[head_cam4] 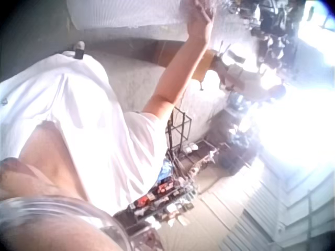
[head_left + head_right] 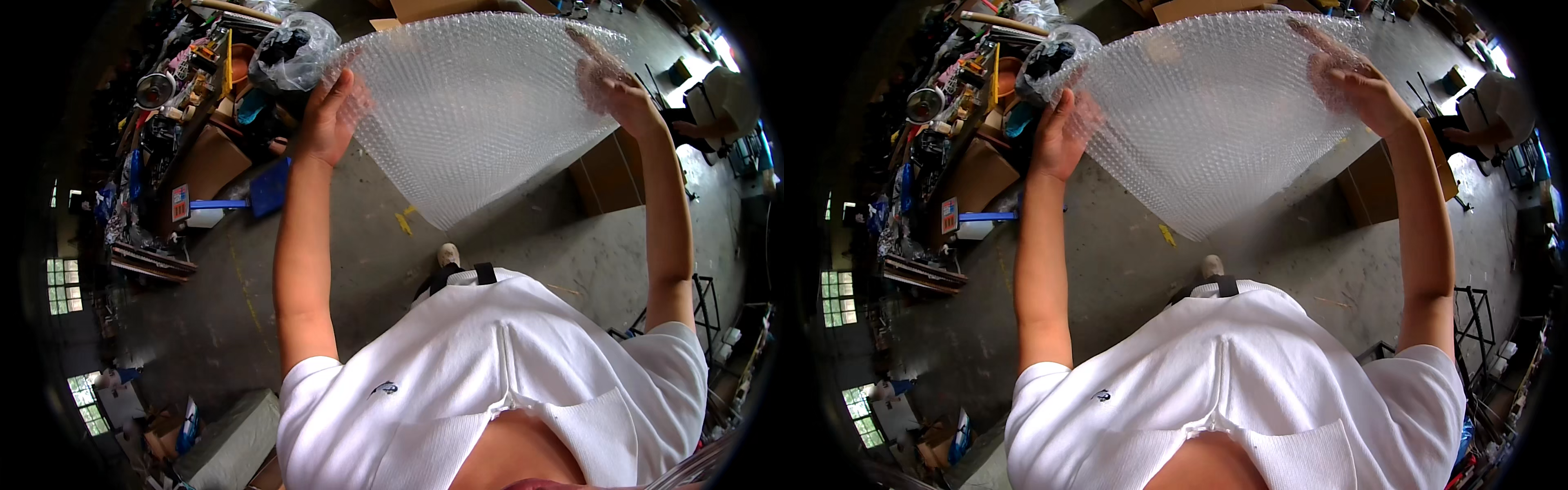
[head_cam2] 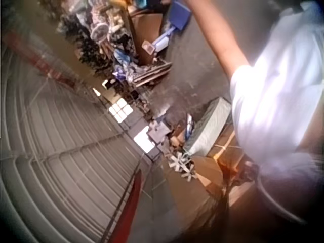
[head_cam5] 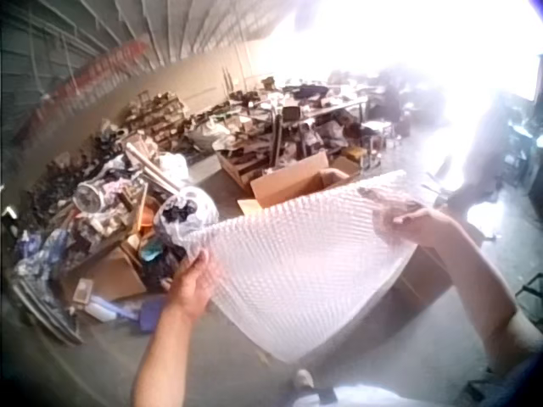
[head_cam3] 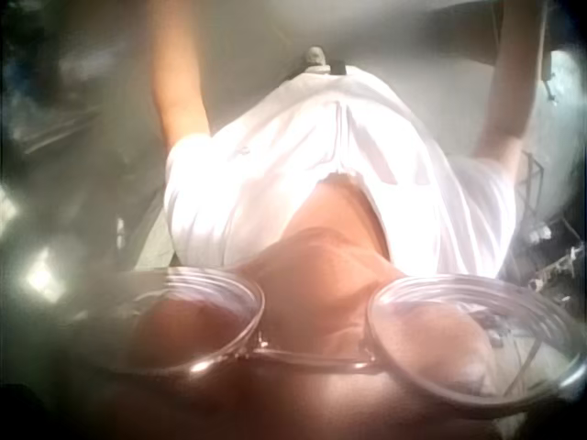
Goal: The person gathers small items from a cluttered table and places them into a clear plastic bag. They seal the bag and then place it inside a cardboard box lined with bubble wrap.
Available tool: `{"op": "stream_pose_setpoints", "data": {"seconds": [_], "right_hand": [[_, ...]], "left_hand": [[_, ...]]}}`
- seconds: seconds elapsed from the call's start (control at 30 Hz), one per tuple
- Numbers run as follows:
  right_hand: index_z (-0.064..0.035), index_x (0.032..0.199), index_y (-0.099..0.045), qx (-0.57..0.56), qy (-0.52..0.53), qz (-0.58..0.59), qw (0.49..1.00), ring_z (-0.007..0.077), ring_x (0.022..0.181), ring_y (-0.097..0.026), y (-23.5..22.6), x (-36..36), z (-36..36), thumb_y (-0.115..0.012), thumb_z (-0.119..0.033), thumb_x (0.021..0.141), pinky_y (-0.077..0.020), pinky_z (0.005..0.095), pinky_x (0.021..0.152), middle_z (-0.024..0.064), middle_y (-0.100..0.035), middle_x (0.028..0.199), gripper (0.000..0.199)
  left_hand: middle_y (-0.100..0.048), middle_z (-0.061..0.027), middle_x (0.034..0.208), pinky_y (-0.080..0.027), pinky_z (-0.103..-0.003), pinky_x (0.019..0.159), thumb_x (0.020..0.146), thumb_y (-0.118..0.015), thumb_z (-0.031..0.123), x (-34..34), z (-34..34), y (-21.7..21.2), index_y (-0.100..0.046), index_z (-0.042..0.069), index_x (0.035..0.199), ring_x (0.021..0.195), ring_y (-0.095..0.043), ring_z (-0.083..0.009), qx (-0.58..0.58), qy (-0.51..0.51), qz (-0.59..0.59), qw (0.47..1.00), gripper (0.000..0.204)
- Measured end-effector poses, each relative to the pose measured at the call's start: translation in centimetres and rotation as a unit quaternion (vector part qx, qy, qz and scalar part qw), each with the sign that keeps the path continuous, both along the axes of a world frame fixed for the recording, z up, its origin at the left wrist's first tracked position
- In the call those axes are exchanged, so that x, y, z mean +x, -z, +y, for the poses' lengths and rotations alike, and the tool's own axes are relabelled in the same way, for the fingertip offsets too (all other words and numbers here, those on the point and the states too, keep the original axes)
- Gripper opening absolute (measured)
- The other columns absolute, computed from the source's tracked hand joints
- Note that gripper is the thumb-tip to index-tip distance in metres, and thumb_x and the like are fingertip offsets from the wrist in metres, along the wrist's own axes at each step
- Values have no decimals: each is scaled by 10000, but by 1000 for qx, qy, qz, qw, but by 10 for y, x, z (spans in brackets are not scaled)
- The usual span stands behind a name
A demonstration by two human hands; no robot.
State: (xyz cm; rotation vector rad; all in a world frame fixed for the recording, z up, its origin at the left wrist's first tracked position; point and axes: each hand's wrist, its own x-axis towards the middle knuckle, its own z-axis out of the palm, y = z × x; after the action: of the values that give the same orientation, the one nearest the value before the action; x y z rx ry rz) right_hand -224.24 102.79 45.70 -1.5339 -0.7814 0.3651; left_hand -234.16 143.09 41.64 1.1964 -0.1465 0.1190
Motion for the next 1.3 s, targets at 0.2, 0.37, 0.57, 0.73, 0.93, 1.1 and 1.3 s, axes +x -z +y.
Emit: {"op": "stream_pose_setpoints", "data": {"seconds": [0.2, 0.37, 0.57, 0.73, 0.93, 1.1, 1.3], "right_hand": [[-91, 1224, -555, -110, 51, -41, 992, 99, 698, -504, 11, 26, 12, -542, -395, 884, -388, 245, 676, 25, -572, 744, 456], [-61, 1230, -534, -91, 127, -89, 984, 121, 871, -597, 13, 50, 43, -532, -341, 907, -466, 270, 769, 43, -629, 939, 427], [-83, 1249, -509, -84, 35, -2, 996, 145, 973, -603, 20, 82, 30, -558, -306, 894, -506, 269, 779, 87, -616, 1081, 421], [-76, 1292, -418, 57, 89, 140, 985, 165, 738, -600, -10, 44, 73, -574, 0, 805, -478, 247, 647, 90, -628, 904, 516], [-71, 1315, -399, -38, 128, 25, 991, 184, 930, -596, 27, 92, 31, -613, -187, 829, -475, 305, 824, 117, -618, 1033, 544], [-14, 1189, -541, 27, 95, 97, 990, 213, 1084, -557, 63, 126, 14, -520, -198, 909, -405, 344, 962, 109, -596, 1145, 336], [-10, 1126, -573, 47, 225, 132, 964, 188, 1036, -575, 100, 171, 1, -581, -168, 871, -430, 315, 917, 102, -617, 1092, 300]], "left_hand": [[-566, 13, 960, -414, -252, 775, 886, -573, 325, 23, 53, 24, -540, 27, 1167, 871, -524, -102, -9, -35, -4, 999, 411], [-633, -1, 949, -454, -212, 707, 868, -615, 228, 31, 45, 11, -610, 50, 1020, 791, -574, -71, -42, -43, 62, 996, 234], [-639, 9, 856, -489, -234, 664, 830, -661, 168, 48, 83, 8, -618, 90, 923, 729, -590, -74, -13, -25, 86, 996, 129], [-593, -28, 1063, -457, -337, 841, 851, -628, 166, 74, 79, 3, -558, 141, 1075, 914, -573, -137, 44, -3, 54, 998, 236], [-629, -34, 1042, -468, -280, 814, 870, -610, 192, 132, 93, 18, -613, 85, 1036, 921, -588, -121, 38, 10, 50, 998, 198], [-623, 13, 955, -467, -260, 789, 881, -596, 226, 183, 86, 25, -596, 77, 1069, 893, -582, -98, 98, 68, 44, 992, 239], [-608, 20, 920, -477, -264, 797, 889, -584, 256, 267, 75, 26, -593, 91, 1068, 884, -571, -84, 252, 75, 131, 956, 244]]}}
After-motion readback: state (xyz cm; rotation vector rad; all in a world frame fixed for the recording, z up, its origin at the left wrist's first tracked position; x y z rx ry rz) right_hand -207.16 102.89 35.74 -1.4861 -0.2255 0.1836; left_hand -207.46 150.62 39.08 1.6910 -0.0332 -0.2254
